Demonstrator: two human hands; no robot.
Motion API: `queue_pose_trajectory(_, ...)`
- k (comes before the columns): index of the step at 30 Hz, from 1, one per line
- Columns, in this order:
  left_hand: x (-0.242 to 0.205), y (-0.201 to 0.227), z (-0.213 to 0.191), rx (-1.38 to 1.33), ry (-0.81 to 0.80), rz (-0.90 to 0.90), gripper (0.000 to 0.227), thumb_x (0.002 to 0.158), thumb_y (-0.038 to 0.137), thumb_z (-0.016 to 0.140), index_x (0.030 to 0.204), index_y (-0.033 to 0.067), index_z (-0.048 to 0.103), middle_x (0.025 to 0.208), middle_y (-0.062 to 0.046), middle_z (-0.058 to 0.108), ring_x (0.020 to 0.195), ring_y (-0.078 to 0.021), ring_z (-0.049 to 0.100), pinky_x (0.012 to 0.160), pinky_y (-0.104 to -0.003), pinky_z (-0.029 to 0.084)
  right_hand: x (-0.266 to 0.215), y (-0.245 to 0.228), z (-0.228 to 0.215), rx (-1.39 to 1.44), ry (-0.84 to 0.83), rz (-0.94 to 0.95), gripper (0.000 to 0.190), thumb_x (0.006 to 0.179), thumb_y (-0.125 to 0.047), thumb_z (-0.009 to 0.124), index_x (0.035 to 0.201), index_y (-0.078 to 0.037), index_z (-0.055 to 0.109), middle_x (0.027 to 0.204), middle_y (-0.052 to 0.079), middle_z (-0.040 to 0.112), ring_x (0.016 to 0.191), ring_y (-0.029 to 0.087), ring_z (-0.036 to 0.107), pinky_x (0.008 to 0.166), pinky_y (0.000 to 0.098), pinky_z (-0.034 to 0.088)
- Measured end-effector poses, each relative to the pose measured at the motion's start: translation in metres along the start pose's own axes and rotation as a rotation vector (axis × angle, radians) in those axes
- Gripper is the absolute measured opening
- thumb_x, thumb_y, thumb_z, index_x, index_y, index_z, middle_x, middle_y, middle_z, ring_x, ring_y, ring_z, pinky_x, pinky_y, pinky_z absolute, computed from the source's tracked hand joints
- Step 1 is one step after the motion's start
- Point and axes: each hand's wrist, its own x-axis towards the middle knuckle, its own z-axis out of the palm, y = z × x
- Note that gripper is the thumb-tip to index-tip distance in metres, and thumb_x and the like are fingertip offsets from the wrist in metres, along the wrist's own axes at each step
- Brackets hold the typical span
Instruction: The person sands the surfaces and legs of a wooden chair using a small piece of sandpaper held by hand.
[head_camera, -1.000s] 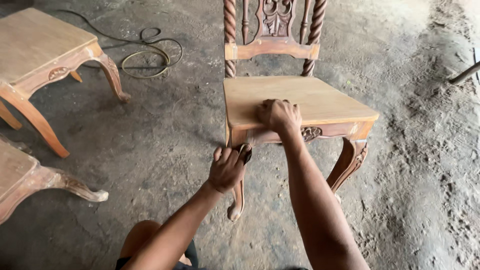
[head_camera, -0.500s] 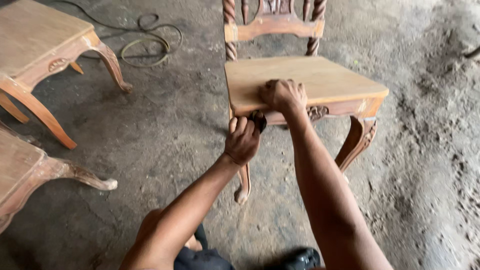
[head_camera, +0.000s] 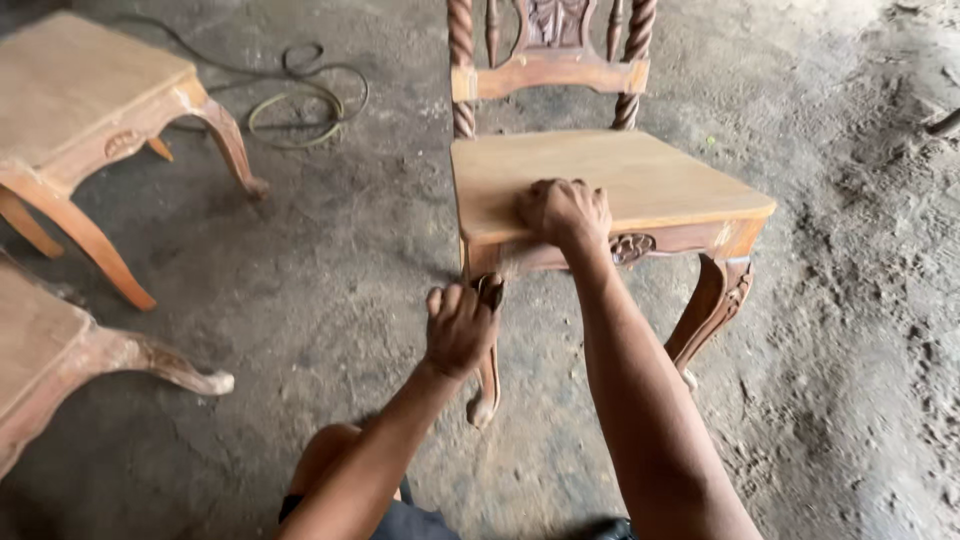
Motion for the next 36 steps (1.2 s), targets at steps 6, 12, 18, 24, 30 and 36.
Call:
queue_pose_trajectory(6,0.015,0.005,0.032,-0.093,-0.062,-0.049,0.008,0.09,0.014,0.067,0.095,0.0099,0.07,0.083,-0.005,0.057,0.087,-0.0256,0.056,0.087,-0.046,0.04,-0.007,0.009,0.003,-0.03,-0.123,0.049,0.048,0.097,-0.058,0.054,0.116,-0.021,0.077,0.119,0.014,0.074,0.121,0.035,0.063,0.106,0.053,0.041)
queue_pose_trajectory(12,0.02,-0.014,0.024,-0.171,-0.11,0.13,0.01,0.083,0.013,0.067,0.091,0.007,0.072,0.081,-0.007,0.06,0.086,-0.0266,0.057,0.084,-0.046,0.041,-0.004,0.006,0.01,-0.039,-0.086,0.053,0.047,0.093,-0.059,0.055,0.114,-0.023,0.078,0.119,0.015,0.071,0.118,0.035,0.061,0.105,0.0549,0.038)
queue_pose_trajectory(18,0.006,-0.008,-0.007,-0.099,0.1,0.091,0.028,0.095,0.011,0.064,0.119,0.002,0.074,0.104,-0.009,0.07,0.099,-0.0213,0.06,0.09,-0.04,0.039,0.005,0.008,0.009,-0.028,-0.08,0.034,0.047,0.09,-0.06,0.057,0.111,-0.024,0.079,0.12,0.016,0.069,0.116,0.038,0.059,0.102,0.0557,0.038)
queue_pose_trajectory(24,0.017,-0.009,0.033,-0.15,-0.205,0.062,0.006,0.092,0.011,0.067,0.096,0.0094,0.071,0.081,-0.006,0.063,0.086,-0.0253,0.058,0.089,-0.046,0.042,-0.007,0.01,0.009,-0.066,-0.112,0.063,0.044,0.097,-0.054,0.054,0.113,-0.02,0.078,0.118,0.013,0.074,0.12,0.034,0.063,0.108,0.055,0.04)
queue_pose_trajectory(30,-0.008,-0.001,0.02,-0.092,-0.053,-0.016,0.033,0.098,0.017,0.066,0.13,0.0085,0.071,0.086,0.0,0.061,0.089,-0.02,0.054,0.091,-0.042,0.037,-0.011,0.007,0.012,-0.039,-0.057,0.047,0.044,0.093,-0.054,0.055,0.108,-0.018,0.078,0.115,0.012,0.073,0.116,0.032,0.062,0.102,0.0528,0.04)
queue_pose_trajectory(36,-0.01,0.0,0.0,-0.048,-0.006,-0.214,0.04,0.107,0.037,0.059,0.138,0.0137,0.066,0.107,-0.01,0.066,0.104,-0.0279,0.055,0.098,-0.048,0.033,-0.014,0.01,0.012,-0.029,-0.021,0.004,0.042,0.094,-0.052,0.057,0.108,-0.02,0.08,0.113,0.013,0.075,0.117,0.034,0.062,0.102,0.0525,0.04)
